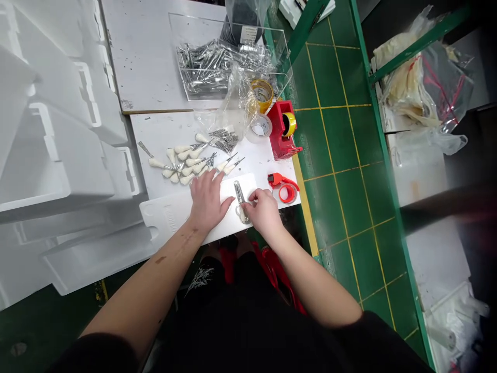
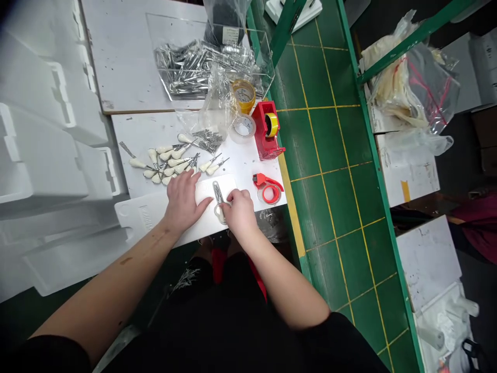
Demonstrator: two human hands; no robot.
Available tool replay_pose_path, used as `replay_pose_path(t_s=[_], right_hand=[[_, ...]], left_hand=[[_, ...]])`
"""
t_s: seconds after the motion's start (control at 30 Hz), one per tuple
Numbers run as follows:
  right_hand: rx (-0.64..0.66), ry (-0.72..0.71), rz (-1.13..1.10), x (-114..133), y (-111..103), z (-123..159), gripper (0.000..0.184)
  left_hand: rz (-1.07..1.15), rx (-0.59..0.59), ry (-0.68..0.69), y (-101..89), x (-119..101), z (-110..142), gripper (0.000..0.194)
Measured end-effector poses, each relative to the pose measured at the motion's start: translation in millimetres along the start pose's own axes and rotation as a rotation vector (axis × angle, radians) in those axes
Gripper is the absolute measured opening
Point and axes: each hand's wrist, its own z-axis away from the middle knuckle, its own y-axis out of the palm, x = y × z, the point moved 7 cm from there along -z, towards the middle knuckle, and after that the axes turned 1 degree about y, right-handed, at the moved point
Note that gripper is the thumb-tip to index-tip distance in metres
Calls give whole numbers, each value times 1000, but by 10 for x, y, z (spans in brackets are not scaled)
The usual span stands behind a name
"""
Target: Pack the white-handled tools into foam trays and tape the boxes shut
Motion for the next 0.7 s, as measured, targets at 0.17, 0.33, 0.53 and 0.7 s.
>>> replay_pose_path(t_s=[0.17, 0.33, 0.53, 0.7], right_hand=[[21, 6, 191, 17, 50, -18, 17], [28, 127, 386, -580, 32, 100, 69], [-141, -275, 154, -535, -287, 232, 59], [-7, -632, 303, 443, 140, 11, 72]], left_hand=[[-67, 206, 274, 237, -388, 88, 60], [-144, 277, 353, 400, -496, 138, 61], [98, 392, 209, 211, -380, 39, 69], [339, 43, -336, -647, 392, 480, 65]])
